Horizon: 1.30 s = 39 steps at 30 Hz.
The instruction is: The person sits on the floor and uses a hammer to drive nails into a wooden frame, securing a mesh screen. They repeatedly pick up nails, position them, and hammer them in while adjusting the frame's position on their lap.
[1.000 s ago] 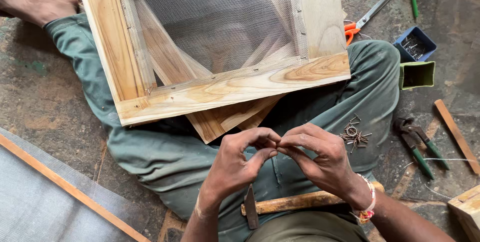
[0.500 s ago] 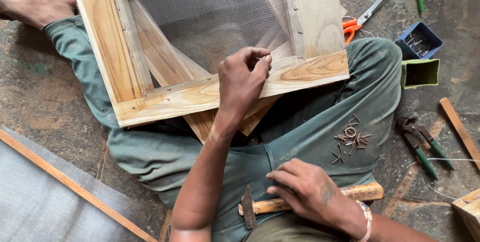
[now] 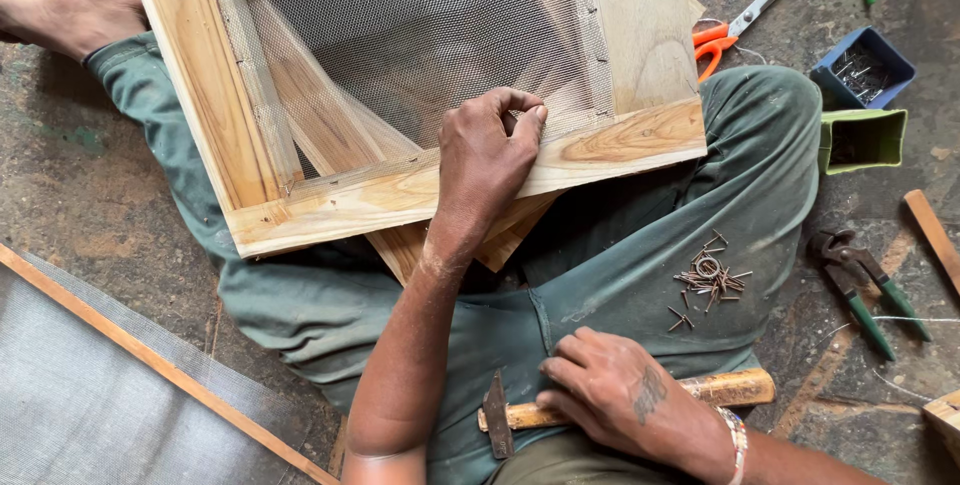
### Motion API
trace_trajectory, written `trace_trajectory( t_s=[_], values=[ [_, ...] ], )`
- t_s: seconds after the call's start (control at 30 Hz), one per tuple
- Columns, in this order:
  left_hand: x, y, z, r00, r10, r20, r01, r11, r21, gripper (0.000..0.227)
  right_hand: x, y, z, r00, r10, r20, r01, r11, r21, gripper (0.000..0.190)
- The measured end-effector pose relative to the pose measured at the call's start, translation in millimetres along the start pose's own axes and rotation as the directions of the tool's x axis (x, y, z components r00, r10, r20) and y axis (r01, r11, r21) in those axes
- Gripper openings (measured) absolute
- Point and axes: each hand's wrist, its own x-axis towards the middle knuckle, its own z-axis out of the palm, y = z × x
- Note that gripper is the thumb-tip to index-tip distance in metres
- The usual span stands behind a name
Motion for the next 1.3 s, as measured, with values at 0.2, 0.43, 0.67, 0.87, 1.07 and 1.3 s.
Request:
trace_trajectory(
  t_s=[0.2,0.43,0.67,0.87,1.07,1.3],
  values=[
    [1,-2,3,1.000,0.013,-0.006,-0.012,0.999,0.044,0.016,-10,-3,-1,0.976,0.054,0.211,-0.041,0.997,-0.069,0.030],
    [5,-1,6,0.999,-0.010,-0.030,0.013,0.994,0.105,0.017,-11,-5,-2,0.937,0.082,0.339,-0.050,0.994,-0.101,0.025],
    [6,1,6,0.997,-0.060,-0.049,0.064,0.993,0.097,0.019,-28,0,-17,0.954,0.176,0.242,-0.215,0.966,0.144,0.031],
    [2,4,5,0.995,-0.073,-0.069,0.079,0.994,0.073,0.019,-27,27,-98,0.921,0.376,-0.099,-0.362,0.922,0.136,0.033],
    [-7,16,11,0.979,-0.180,-0.098,0.187,0.980,0.071,0.017,20,56,-167,0.823,0.150,-0.548,-0.371,0.872,-0.318,0.030],
    [-11,22,12,0.962,-0.237,-0.135,0.245,0.969,0.045,0.017,84,91,-199,0.941,0.110,-0.322,-0.207,0.935,-0.288,0.044]
  ],
)
